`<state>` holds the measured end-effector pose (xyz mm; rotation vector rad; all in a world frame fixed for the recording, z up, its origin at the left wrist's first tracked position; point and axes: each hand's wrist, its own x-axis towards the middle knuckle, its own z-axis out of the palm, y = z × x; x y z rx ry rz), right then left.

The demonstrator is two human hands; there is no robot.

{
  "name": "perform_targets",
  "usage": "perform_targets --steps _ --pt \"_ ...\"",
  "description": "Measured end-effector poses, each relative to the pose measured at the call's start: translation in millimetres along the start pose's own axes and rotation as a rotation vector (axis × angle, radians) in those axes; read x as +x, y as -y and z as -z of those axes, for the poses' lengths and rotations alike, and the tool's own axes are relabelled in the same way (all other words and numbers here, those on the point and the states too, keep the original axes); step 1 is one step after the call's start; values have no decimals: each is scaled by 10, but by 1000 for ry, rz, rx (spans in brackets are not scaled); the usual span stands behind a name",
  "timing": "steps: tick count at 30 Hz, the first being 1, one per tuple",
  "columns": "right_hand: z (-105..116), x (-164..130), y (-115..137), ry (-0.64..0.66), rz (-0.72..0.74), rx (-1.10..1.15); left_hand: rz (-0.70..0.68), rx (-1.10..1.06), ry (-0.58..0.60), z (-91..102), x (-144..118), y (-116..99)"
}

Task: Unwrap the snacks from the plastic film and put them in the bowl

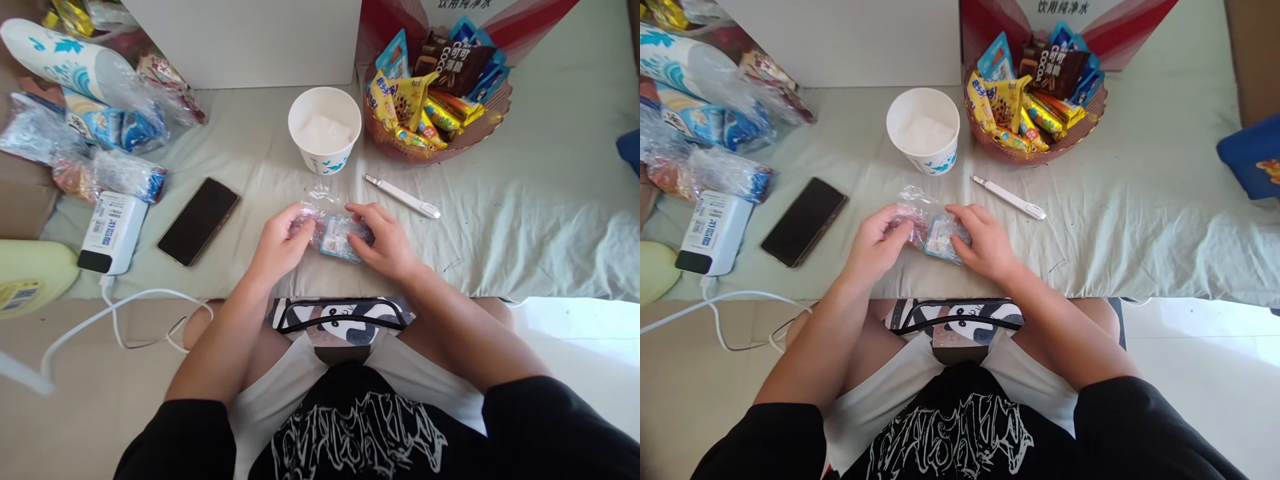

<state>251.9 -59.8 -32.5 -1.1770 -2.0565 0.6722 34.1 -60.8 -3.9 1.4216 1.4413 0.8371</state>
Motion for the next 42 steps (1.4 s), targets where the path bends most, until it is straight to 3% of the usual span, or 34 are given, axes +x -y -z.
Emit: perform_targets --steps 8,11,14,16,18,21,27,30,32,34,36,38,40,42 --pt "377 -21 -176 -208 -4 70 98 18 -172 225 114 149" --pt "499 -68 -280 -316 -107 11 62 128 -218 336 119 214" --pt "545 -108 -280 -448 -146 -28 -6 161 -193 394 107 196" --pt "543 -122 -214 -419 -71 -35 -63 201 -156 395 100 156" --pt "523 -123 -129 -286 4 -83 -104 272 -152 381 97 121" --pt "490 -119 -36 -167 43 -184 -172 320 -221 374 91 103" --pt "554 -193 90 -307 192 -214 -328 237 -231 458 -45 71" --pt "633 -261 204 -252 253 -113 -491 154 -205 518 -183 -10" --pt "687 -296 282 -103 276 -6 -518 105 -132 564 -273 -82" --pt "725 -316 345 159 254 98 -397 95 34 609 -341 -151" --pt "733 -325 381 470 159 146 -171 94 332 636 -377 -197" --pt "706 -334 377 645 33 67 69 109 650 637 -385 -209" --pt "655 -345 332 598 -76 -137 195 126 802 613 -373 -196" --pt "598 -354 256 450 -158 -340 162 135 672 580 -348 -177"
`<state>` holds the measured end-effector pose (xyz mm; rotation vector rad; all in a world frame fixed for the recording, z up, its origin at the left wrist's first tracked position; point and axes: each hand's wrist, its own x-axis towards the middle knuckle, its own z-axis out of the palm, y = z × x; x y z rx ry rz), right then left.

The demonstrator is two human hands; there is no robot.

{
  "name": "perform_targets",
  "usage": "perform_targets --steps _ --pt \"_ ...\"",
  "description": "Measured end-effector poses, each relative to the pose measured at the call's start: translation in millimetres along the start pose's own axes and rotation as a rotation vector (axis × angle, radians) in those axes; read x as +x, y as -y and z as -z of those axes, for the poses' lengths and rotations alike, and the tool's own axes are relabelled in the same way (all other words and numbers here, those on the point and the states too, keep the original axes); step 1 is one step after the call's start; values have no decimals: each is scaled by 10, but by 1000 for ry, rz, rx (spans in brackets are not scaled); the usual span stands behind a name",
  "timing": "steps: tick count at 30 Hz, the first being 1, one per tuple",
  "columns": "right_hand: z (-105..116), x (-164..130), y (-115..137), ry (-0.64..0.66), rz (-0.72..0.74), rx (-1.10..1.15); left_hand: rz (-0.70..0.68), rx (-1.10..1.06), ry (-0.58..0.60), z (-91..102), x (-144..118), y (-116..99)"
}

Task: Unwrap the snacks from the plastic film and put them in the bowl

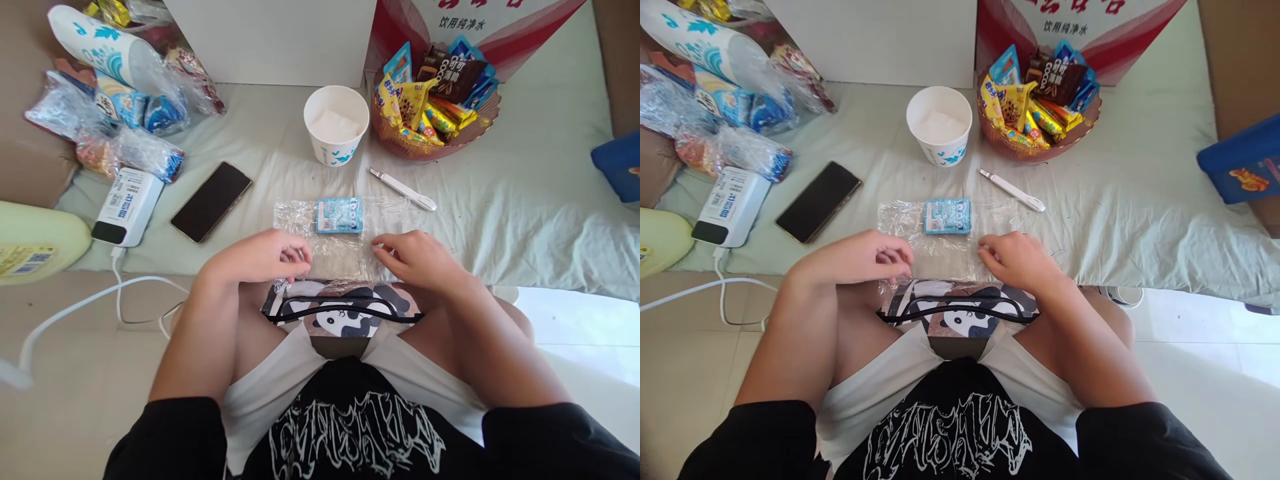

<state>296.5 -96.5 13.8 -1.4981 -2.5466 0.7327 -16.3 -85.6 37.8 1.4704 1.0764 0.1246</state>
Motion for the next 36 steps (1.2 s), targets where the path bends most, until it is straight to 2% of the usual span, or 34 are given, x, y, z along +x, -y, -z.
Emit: perform_targets --steps 2,4,5,6,10,12,14,18,22,28,32,36 --pt "-65 40 -56 -104 -85 -67 -119 51 -331 4 54 5" --pt "-111 85 -94 -166 -98 -34 -256 186 -627 27 121 10" --pt "-127 109 -102 -194 -88 4 -305 262 -698 41 159 16" --pt "-138 134 -104 -223 -74 45 -334 324 -709 55 200 25" --pt "-136 236 -60 -362 -32 192 -257 436 -491 74 354 84" --pt "-119 282 -32 -409 -26 265 -208 472 -429 70 404 113" --pt "-109 320 -15 -422 -32 337 -193 489 -437 70 432 135" --pt "-152 373 -21 -454 -44 458 -201 421 -529 81 449 153" --pt "-211 397 -39 -591 -28 476 -139 114 -521 65 449 127" --pt "-249 350 97 -708 88 184 74 -573 -408 -2 475 43" --pt "-393 314 240 -633 179 116 144 -745 -360 -21 487 -40" --pt "-491 329 288 -510 123 181 84 -828 -280 -30 473 -99"
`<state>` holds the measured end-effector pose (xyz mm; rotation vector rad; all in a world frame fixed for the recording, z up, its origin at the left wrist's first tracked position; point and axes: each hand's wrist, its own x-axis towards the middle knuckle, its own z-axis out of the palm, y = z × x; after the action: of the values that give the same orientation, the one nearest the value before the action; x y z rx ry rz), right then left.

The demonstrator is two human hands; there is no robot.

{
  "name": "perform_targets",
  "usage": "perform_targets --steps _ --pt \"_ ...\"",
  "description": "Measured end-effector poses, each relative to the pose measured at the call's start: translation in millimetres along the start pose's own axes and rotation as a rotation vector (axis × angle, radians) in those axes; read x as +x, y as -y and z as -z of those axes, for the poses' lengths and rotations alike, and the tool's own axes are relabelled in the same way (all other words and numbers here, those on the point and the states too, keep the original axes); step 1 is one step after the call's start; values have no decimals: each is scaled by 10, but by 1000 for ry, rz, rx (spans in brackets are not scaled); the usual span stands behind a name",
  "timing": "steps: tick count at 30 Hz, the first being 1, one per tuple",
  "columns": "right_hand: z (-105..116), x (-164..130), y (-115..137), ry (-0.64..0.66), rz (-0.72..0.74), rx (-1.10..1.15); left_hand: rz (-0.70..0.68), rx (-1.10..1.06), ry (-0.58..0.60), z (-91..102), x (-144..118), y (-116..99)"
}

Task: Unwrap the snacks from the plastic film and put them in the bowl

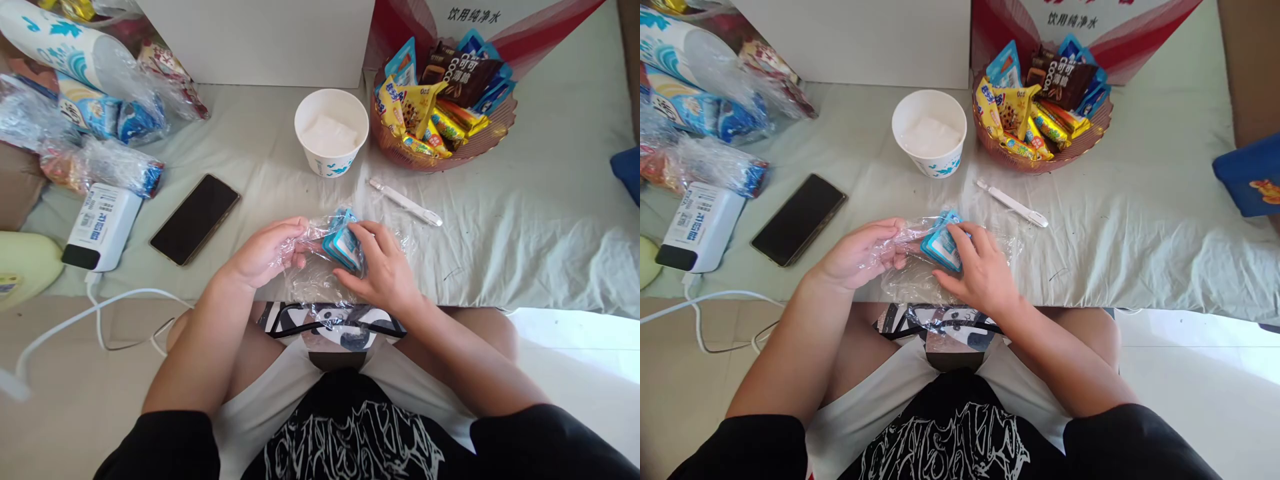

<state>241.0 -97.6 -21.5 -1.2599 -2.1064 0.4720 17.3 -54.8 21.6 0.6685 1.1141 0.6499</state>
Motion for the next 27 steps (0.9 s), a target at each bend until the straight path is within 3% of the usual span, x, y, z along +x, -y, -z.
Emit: perform_targets --steps 8,12,14,19,22,27 --pt "107 95 -94 -33 -232 192 -12 -13 136 -9 50 80" --pt "131 154 -151 -26 -216 156 -16 -28 135 -33 64 80" --pt "151 196 -179 -55 -207 132 -14 -63 77 -45 76 65" --pt "330 257 -263 -174 -247 159 -9 -142 -206 -10 144 29" --pt "481 269 -394 -336 -209 188 -16 -181 -284 25 176 31" --pt "693 528 -853 -803 -266 79 5 -224 -289 2 182 37"
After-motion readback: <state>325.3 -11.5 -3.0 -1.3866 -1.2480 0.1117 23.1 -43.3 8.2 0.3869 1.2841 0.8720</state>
